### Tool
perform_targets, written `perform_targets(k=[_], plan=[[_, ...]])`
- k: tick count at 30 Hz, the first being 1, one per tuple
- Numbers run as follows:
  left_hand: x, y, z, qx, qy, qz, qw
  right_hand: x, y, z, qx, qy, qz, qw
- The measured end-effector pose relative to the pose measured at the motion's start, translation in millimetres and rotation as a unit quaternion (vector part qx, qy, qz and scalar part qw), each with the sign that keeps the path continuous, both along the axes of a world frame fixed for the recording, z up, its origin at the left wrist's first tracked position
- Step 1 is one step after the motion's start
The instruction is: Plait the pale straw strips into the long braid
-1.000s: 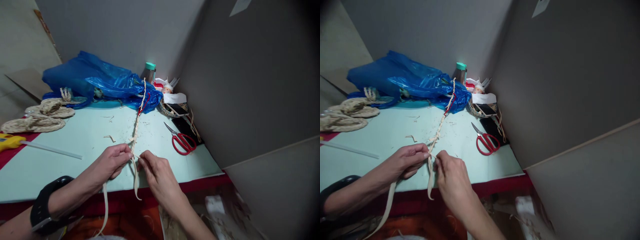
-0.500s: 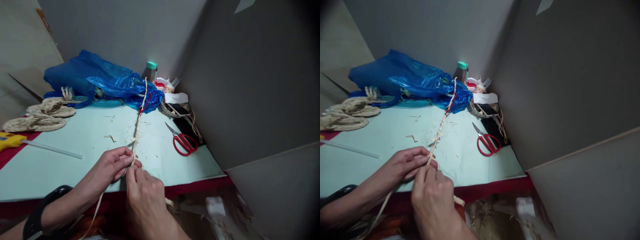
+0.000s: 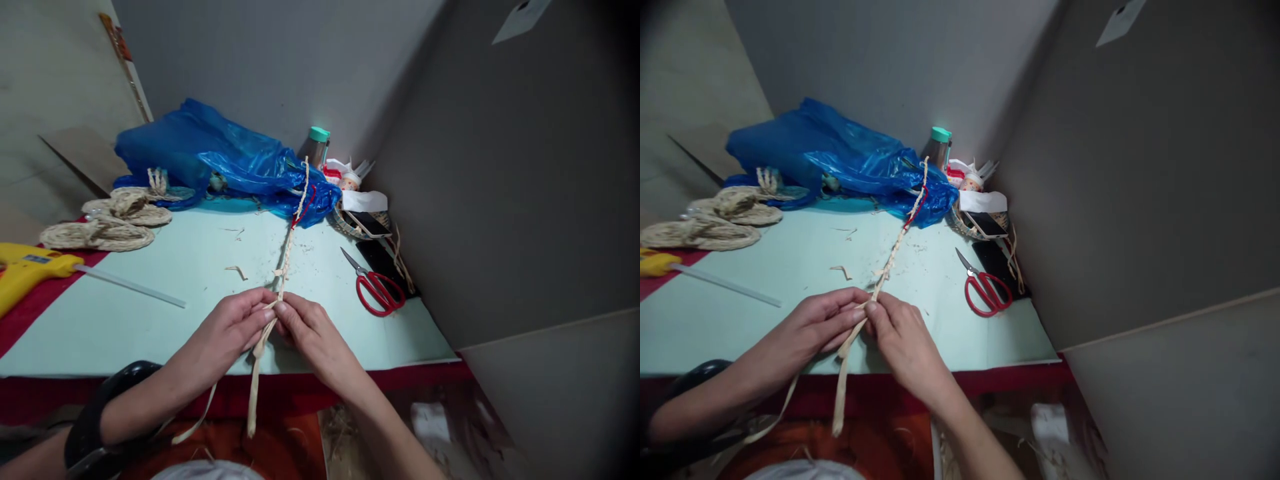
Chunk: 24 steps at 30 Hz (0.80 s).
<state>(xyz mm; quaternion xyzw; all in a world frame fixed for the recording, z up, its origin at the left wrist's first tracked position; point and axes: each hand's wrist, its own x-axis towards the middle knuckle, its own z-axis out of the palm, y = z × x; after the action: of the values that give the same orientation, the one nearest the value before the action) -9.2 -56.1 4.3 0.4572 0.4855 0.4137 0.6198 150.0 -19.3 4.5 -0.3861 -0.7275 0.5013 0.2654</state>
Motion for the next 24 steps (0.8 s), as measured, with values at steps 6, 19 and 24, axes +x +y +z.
perform_targets(k=[6, 19, 24], plan=[[-3.4, -6.7, 7.5, 0.112, 0.281, 0.032, 0.953, 4.3, 0.4, -6.8, -0.022, 0.045, -0.013, 0.999], [20.0, -22.1, -4.1, 0.330, 0.447, 0.019, 0.831, 8.7, 1.6, -7.3, -0.186, 0.158, 0.013, 0.970], [5.8, -12.3, 11.6, 0.324, 0.429, 0.023, 0.843, 11.6, 0.4, -8.8, -0.156, 0.162, -0.004, 0.974]])
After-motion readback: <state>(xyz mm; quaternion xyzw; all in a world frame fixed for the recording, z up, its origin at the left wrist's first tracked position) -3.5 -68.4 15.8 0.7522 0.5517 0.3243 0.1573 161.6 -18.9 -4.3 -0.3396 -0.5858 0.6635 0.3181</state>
